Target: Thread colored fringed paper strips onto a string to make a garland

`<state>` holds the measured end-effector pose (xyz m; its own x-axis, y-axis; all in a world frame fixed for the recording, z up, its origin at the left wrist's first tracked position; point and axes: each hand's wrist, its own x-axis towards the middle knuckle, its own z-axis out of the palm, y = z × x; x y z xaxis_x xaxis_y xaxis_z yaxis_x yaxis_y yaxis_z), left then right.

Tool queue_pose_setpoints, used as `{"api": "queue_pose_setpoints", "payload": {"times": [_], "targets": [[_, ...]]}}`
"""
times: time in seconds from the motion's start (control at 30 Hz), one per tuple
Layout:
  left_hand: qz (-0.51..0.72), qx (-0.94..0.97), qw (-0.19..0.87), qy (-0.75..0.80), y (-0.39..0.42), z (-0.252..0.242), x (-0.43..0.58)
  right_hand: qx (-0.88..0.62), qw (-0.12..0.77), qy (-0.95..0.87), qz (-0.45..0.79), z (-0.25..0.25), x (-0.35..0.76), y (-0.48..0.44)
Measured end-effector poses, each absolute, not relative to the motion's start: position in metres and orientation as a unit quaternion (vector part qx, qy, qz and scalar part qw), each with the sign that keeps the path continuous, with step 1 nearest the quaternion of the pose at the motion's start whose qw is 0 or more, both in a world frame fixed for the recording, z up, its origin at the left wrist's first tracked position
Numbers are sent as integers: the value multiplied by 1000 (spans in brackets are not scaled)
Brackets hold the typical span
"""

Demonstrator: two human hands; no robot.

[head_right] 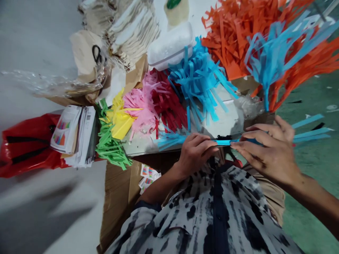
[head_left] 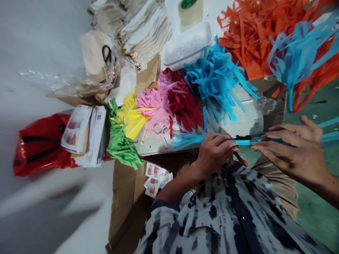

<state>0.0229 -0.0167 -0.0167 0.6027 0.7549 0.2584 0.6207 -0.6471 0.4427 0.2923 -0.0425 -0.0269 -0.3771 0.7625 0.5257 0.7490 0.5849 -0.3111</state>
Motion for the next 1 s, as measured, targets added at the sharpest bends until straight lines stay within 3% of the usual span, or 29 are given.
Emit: {"api": "queue_pose_setpoints", "payload": {"times": [0.2, 0.37, 0.63, 0.87, 1.0], "targets": [[182, 875, 220, 390, -1, -3, 22, -500, 329, -800, 53, -20, 282, -40], [161, 865, 184, 438, 2, 5, 19, -557, 297, -771, 82, -14, 274, -42], [174, 820, 214, 502, -2, 12, 21, -600, 242, -757, 92, -14, 272, -39], [152, 814, 196, 525, -6, 17, 29, -620, 201, -757, 51, -4, 258, -39], [168, 805, 183, 539, -7, 17, 19, -614, 246, -750, 29, -15, 260, -46]]}}
